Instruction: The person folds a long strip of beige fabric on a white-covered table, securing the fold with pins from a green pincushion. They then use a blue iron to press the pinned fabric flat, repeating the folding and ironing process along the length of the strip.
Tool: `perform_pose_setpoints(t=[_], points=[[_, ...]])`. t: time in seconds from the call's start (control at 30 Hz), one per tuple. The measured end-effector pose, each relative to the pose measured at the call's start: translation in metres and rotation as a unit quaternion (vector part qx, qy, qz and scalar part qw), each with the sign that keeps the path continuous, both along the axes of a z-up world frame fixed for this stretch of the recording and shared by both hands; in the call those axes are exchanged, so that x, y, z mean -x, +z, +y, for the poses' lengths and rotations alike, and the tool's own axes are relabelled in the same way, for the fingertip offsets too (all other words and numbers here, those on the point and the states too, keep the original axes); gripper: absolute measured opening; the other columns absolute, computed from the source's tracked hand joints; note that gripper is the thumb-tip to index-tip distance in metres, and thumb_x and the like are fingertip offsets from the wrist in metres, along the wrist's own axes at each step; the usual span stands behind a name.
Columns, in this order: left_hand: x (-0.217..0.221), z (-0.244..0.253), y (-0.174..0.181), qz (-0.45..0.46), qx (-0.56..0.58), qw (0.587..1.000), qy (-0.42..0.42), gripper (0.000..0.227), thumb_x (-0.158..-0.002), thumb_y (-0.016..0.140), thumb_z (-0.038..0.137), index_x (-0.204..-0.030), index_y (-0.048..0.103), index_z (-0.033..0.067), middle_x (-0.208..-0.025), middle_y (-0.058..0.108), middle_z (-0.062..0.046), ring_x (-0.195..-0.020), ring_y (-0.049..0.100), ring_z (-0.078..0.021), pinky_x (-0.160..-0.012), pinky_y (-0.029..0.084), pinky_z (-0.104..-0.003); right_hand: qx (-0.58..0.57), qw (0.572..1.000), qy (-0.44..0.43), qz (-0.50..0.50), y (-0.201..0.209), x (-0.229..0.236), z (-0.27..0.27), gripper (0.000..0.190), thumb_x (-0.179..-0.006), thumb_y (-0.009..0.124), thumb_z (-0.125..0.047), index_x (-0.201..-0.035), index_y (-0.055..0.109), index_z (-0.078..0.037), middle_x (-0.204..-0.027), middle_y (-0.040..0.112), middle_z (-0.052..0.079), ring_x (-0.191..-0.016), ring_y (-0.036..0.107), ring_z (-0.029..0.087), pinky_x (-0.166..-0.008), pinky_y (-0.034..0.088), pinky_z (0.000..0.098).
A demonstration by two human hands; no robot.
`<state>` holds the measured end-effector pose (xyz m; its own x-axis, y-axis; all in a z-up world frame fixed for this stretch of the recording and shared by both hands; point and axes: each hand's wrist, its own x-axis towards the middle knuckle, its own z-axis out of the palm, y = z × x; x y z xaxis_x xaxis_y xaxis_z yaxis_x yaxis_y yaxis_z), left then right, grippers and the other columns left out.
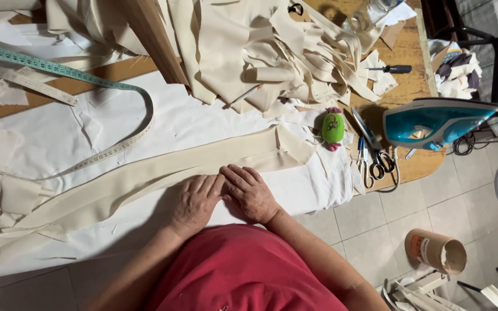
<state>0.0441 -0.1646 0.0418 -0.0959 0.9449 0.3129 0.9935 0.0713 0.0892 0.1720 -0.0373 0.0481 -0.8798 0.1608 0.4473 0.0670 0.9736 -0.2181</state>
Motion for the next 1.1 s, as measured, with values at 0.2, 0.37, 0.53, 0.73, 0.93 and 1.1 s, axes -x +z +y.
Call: perform_pose_setpoints(t=[0.2, 0.37, 0.53, 0.73, 0.93, 1.1], points=[[0.0, 0.012, 0.011, -0.001, 0.012, 1.0, 0.01, 0.056, -0.074, 0.06, 0.043, -0.125, 0.045, 0.0239, -0.094, 0.047, -0.001, -0.089, 0.05, -0.0193, -0.064, 0.043, -0.034, 0.482, 0.868, -0.097, -0.073, 0.122, 0.03, 0.016, 0.028, -0.089, 0.046, -0.022, -0.105, 0.063, -0.006, -0.106, 0.063, 0.016, -0.103, 0.057, 0.033, -0.092, 0.042, 0.0423], [-0.004, 0.023, 0.028, 0.024, 0.023, 0.999, 0.032, 0.049, -0.067, 0.063, 0.051, -0.106, 0.052, 0.023, -0.082, 0.044, 0.0, -0.079, 0.048, -0.0189, -0.06, 0.04, -0.034, 0.31, 0.92, -0.241, -0.002, 0.025, -0.018, 0.103, 0.022, -0.087, 0.056, -0.017, -0.107, 0.062, -0.012, -0.1, 0.06, 0.011, -0.094, 0.059, 0.027, -0.082, 0.046, 0.0362], [-0.012, 0.034, 0.022, 0.031, 0.017, 0.999, 0.025, 0.044, -0.068, 0.063, 0.052, -0.093, 0.053, 0.0173, -0.08, 0.043, 0.0, -0.078, 0.047, -0.0175, -0.059, 0.04, -0.031, 0.051, 0.977, -0.204, -0.045, 0.007, -0.013, 0.142, 0.026, -0.084, 0.063, -0.018, -0.109, 0.063, -0.023, -0.096, 0.056, -0.002, -0.083, 0.062, 0.019, -0.068, 0.053, 0.0304], [-0.023, 0.061, 0.008, -0.019, -0.048, 0.998, 0.034, 0.037, -0.072, 0.063, 0.047, -0.065, 0.05, 0.0129, -0.074, 0.041, -0.001, -0.072, 0.047, -0.0186, -0.05, 0.041, -0.03, 0.028, 0.985, -0.162, -0.06, -0.012, -0.008, 0.161, 0.017, -0.083, 0.062, -0.025, -0.099, 0.063, -0.023, -0.092, 0.053, -0.004, -0.079, 0.06, 0.019, -0.061, 0.054, 0.0324], [-0.031, 0.084, -0.036, -0.026, -0.056, 0.996, 0.06, 0.025, -0.074, 0.063, 0.03, -0.061, 0.051, 0.0124, -0.071, 0.039, -0.001, -0.076, 0.044, -0.0216, -0.062, 0.037, -0.034, 0.067, 0.992, -0.104, -0.033, 0.001, -0.029, 0.154, 0.006, -0.083, 0.064, -0.021, -0.089, 0.066, -0.02, -0.094, 0.056, -0.002, -0.084, 0.059, 0.015, -0.068, 0.052, 0.0247], [-0.034, 0.085, 0.008, 0.003, -0.11, 0.986, 0.123, 0.005, -0.081, 0.056, 0.013, -0.079, 0.052, 0.0109, -0.109, 0.051, -0.009, -0.11, 0.044, -0.0265, -0.077, 0.036, -0.039, 0.115, 0.99, -0.054, -0.059, -0.04, -0.069, 0.165, 0.011, -0.085, 0.062, -0.019, -0.094, 0.064, -0.013, -0.1, 0.055, 0.005, -0.093, 0.058, 0.024, -0.074, 0.052, 0.0308]])
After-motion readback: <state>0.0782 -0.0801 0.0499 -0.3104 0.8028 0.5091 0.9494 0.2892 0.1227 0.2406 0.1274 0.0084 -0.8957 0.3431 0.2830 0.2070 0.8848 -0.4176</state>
